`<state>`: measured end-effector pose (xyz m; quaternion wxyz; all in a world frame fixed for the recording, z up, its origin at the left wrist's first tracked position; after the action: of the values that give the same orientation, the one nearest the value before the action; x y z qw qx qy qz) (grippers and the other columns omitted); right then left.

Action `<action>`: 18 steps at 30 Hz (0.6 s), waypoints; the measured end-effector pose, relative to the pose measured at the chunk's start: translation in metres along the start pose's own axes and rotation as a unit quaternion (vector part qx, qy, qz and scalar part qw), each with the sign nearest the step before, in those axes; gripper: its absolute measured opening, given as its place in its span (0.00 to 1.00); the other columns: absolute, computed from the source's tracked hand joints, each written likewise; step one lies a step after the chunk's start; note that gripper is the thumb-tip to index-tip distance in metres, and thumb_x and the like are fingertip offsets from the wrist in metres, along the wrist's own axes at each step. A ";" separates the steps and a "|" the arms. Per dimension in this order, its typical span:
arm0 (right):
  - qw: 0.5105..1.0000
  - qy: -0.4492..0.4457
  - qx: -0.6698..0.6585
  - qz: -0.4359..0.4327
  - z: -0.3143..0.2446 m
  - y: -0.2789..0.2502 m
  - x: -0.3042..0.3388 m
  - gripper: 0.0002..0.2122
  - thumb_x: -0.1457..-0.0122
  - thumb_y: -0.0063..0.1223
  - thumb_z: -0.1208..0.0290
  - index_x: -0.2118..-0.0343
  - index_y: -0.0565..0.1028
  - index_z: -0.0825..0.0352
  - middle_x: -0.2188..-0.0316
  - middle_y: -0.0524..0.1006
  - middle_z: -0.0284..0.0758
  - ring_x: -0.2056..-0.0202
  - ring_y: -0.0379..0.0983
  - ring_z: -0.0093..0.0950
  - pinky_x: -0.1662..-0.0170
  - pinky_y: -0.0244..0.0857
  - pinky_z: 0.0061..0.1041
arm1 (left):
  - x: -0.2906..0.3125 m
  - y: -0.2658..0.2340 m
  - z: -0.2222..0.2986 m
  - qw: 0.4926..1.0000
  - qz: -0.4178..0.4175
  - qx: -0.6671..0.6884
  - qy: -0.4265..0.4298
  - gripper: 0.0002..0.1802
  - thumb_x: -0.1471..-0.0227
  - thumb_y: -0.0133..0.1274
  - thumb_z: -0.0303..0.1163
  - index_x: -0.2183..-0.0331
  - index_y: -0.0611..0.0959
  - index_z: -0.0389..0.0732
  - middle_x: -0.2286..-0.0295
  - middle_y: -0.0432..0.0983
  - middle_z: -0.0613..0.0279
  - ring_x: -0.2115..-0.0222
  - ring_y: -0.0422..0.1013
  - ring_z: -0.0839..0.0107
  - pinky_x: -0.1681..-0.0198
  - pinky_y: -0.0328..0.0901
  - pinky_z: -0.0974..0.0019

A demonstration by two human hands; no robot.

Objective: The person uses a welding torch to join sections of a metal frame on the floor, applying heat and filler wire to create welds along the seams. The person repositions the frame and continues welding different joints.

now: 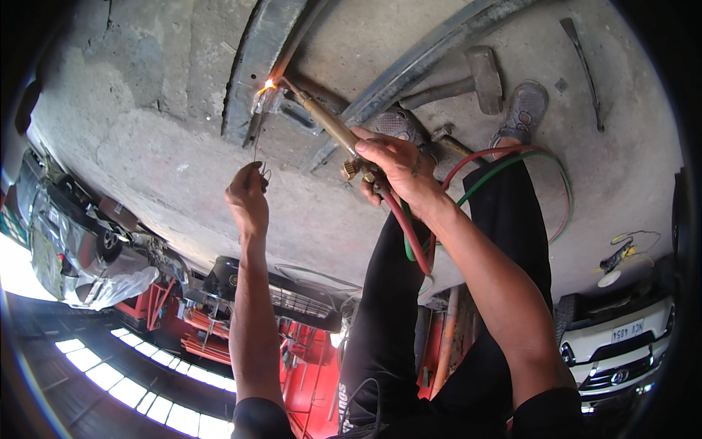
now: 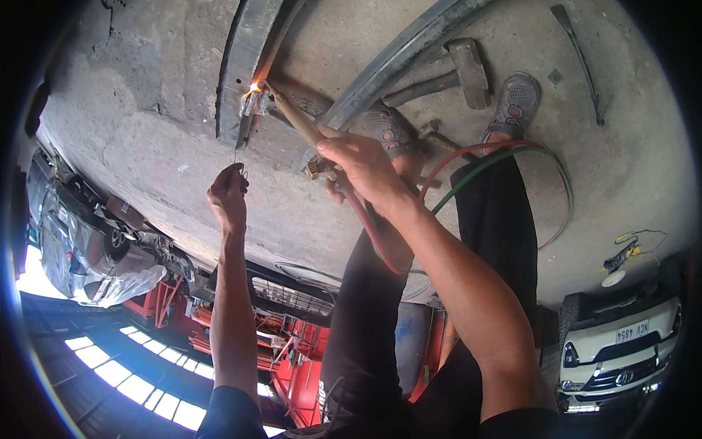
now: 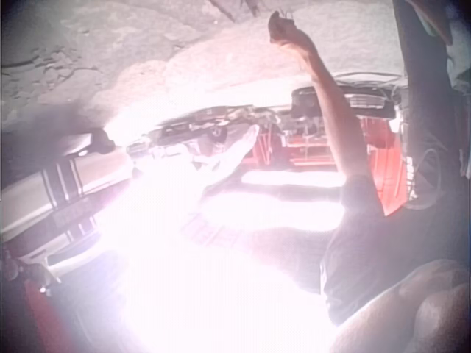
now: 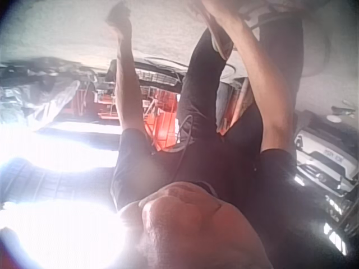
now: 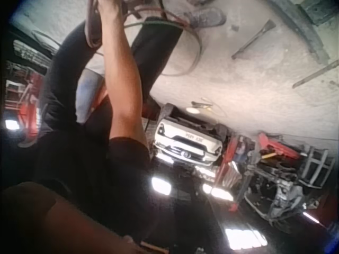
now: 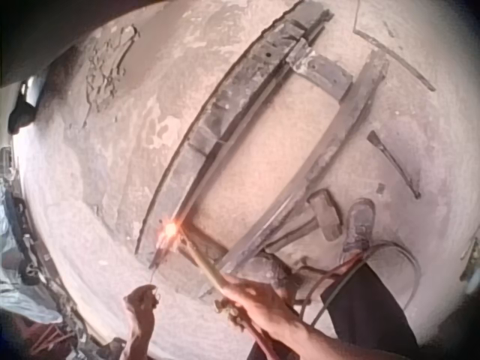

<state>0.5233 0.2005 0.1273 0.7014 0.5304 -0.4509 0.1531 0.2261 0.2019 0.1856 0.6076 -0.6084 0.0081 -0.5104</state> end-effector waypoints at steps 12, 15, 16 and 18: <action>1.000 -0.001 -0.009 0.001 0.004 -0.001 -0.003 0.27 0.33 0.57 0.61 0.36 0.67 0.71 0.71 0.81 0.39 0.82 0.74 0.22 0.83 0.64 0.22 | -0.001 0.000 -0.001 1.000 0.002 -0.004 -0.006 0.13 0.37 0.52 0.29 0.56 0.87 0.35 0.76 0.79 0.65 0.76 0.71 0.80 0.72 0.65 0.73; 1.000 0.002 -0.006 0.007 0.004 0.000 -0.003 0.27 0.33 0.57 0.61 0.36 0.67 0.71 0.71 0.81 0.38 0.82 0.74 0.22 0.83 0.64 0.22 | 0.000 0.001 0.001 1.000 0.000 -0.003 -0.004 0.13 0.37 0.52 0.29 0.56 0.88 0.35 0.76 0.79 0.65 0.76 0.71 0.80 0.72 0.65 0.73; 1.000 0.002 -0.005 0.005 0.005 0.000 -0.003 0.27 0.33 0.57 0.61 0.36 0.67 0.71 0.71 0.81 0.38 0.82 0.74 0.22 0.83 0.64 0.22 | 0.001 0.001 0.003 1.000 -0.001 -0.004 -0.002 0.13 0.37 0.52 0.29 0.56 0.88 0.35 0.76 0.79 0.65 0.76 0.71 0.80 0.72 0.65 0.73; 1.000 0.004 -0.003 0.001 0.005 0.000 -0.004 0.27 0.33 0.57 0.61 0.36 0.67 0.71 0.71 0.81 0.38 0.82 0.74 0.22 0.83 0.64 0.22 | 0.000 0.001 0.001 1.000 -0.001 -0.004 -0.004 0.13 0.37 0.52 0.28 0.56 0.88 0.35 0.76 0.79 0.65 0.76 0.71 0.80 0.71 0.65 0.73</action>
<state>0.5186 0.1969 0.1247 0.7045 0.5271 -0.4495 0.1542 0.2275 0.2021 0.1851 0.6051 -0.6126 0.0073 -0.5084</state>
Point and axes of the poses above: each hand's wrist, its own x-axis away from the middle knuckle, its own y-axis out of the palm, z = x × y, the point moved 9 cm from there along -x, towards the middle knuckle
